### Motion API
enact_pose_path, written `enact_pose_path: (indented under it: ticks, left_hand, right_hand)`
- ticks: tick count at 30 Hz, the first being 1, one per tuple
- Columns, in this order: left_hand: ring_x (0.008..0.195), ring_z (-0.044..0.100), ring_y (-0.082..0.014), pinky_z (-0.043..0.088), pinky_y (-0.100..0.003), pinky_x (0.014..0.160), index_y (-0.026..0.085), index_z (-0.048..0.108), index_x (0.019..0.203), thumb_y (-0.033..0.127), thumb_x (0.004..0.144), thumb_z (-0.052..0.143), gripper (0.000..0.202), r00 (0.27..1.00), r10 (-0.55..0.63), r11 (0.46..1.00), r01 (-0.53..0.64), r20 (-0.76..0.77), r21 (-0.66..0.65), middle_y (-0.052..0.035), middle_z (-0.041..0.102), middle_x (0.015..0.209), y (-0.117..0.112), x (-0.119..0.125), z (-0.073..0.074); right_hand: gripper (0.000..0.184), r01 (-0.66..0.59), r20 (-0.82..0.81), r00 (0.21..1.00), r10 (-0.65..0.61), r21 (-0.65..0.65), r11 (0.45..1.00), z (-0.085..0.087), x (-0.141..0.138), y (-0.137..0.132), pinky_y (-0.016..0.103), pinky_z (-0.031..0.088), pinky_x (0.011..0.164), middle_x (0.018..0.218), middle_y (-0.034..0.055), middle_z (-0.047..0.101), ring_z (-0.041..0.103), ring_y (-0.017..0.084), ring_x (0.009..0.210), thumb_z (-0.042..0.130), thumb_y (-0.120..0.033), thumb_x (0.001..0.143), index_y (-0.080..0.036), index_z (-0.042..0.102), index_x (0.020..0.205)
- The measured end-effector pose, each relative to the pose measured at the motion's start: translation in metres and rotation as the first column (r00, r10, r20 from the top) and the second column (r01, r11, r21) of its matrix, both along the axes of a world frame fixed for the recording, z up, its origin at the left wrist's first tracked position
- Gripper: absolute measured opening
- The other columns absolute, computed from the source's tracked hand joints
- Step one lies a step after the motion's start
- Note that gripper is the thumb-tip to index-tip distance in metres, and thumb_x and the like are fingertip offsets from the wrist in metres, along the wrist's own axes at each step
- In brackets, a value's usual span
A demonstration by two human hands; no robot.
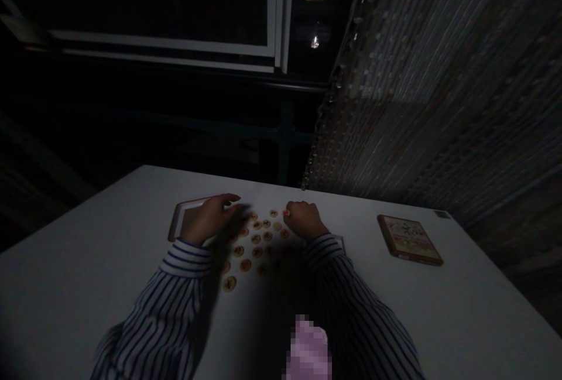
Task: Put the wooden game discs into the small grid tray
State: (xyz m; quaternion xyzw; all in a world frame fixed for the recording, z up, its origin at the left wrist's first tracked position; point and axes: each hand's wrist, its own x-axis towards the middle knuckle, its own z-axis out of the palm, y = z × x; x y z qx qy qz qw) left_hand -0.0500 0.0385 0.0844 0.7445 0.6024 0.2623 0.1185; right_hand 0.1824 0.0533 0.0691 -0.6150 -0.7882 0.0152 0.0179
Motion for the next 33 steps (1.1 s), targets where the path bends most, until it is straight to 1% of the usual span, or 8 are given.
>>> enact_pose_path:
  ticks: [3,7,14,17,22,24,30,33]
  left_hand:
    - [0.094,0.057,-0.0205,0.043,-0.030,0.081,0.017,0.057,0.106,0.040,0.079,0.043,0.039,1.000,0.015,1.000,-0.015,-0.005,0.000,-0.0083,0.063,0.103,0.002,-0.003,-0.002]
    - [0.094,0.057,-0.0209,0.043,-0.031,0.081,0.018,0.058,0.105,0.041,0.079,0.044,0.038,1.000,0.016,1.000,-0.016,-0.006,0.005,-0.0077,0.063,0.103,0.002,-0.003,-0.002]
    - [0.095,0.057,-0.0207,0.042,-0.031,0.083,0.017,0.059,0.104,0.041,0.078,0.044,0.038,1.000,-0.002,1.000,0.003,0.015,-0.006,-0.0085,0.063,0.104,0.002,-0.003,-0.002]
    - [0.095,0.057,-0.0209,0.043,-0.031,0.083,0.017,0.059,0.104,0.041,0.079,0.044,0.038,1.000,-0.003,1.000,0.003,0.008,0.001,-0.0083,0.063,0.104,0.002,-0.003,-0.002]
    - [0.097,0.057,-0.0211,0.042,-0.031,0.084,0.017,0.059,0.103,0.041,0.079,0.044,0.038,1.000,-0.006,1.000,0.006,0.017,0.000,-0.0079,0.063,0.104,0.002,-0.003,-0.003]
    - [0.096,0.057,-0.0212,0.042,-0.031,0.083,0.017,0.059,0.103,0.042,0.078,0.044,0.038,1.000,-0.005,1.000,0.005,0.018,0.002,-0.0080,0.063,0.104,0.002,-0.003,-0.004]
    - [0.093,0.058,-0.0205,0.043,-0.031,0.081,0.017,0.058,0.104,0.042,0.079,0.043,0.039,1.000,-0.017,1.000,0.017,0.008,0.000,-0.0086,0.063,0.103,0.002,-0.002,-0.004]
    - [0.094,0.058,-0.0203,0.043,-0.030,0.082,0.017,0.058,0.105,0.040,0.080,0.043,0.038,1.000,-0.020,1.000,0.020,0.008,-0.006,-0.0082,0.063,0.104,0.001,0.001,-0.003]
  right_hand:
    - [0.035,0.028,0.039,0.999,-0.027,-0.024,0.999,-0.009,0.002,0.003,0.031,0.033,0.075,0.098,0.0117,0.062,0.054,0.022,0.092,0.035,-0.038,0.083,-0.016,0.060,0.097]
    - [0.036,0.029,0.057,0.998,-0.027,-0.036,0.999,-0.018,0.003,0.005,0.033,0.034,0.076,0.100,0.0112,0.061,0.052,0.022,0.094,0.035,-0.037,0.083,-0.017,0.060,0.097]
    - [0.034,0.007,0.044,0.999,-0.006,-0.019,1.000,-0.019,0.004,0.006,0.035,0.034,0.072,0.098,0.0110,0.061,0.052,0.024,0.091,0.034,-0.037,0.082,-0.017,0.060,0.094]
    - [0.032,-0.042,0.028,0.999,0.042,0.014,0.999,-0.018,0.002,0.006,0.035,0.033,0.074,0.099,0.0104,0.060,0.051,0.024,0.092,0.040,-0.035,0.079,-0.018,0.058,0.098]
    - [0.030,-0.251,-0.034,0.967,0.252,0.018,0.968,-0.016,-0.006,0.003,0.034,0.031,0.078,0.101,0.0066,0.060,0.049,0.022,0.096,0.047,-0.037,0.074,-0.020,0.057,0.097]
    - [0.028,-0.296,-0.021,0.955,0.296,0.009,0.955,-0.016,-0.011,0.000,0.035,0.031,0.079,0.100,0.0065,0.060,0.048,0.022,0.097,0.047,-0.036,0.074,-0.020,0.057,0.096]
    - [0.023,-0.296,0.026,0.955,0.297,-0.029,0.955,-0.016,-0.018,-0.004,0.036,0.031,0.077,0.095,0.0077,0.062,0.050,0.023,0.094,0.047,-0.029,0.074,-0.020,0.057,0.093]
    - [0.020,-0.280,-0.064,0.958,0.280,-0.002,0.960,-0.015,-0.017,-0.003,0.035,0.032,0.077,0.091,0.0067,0.062,0.051,0.021,0.090,0.048,-0.029,0.074,-0.020,0.058,0.088]
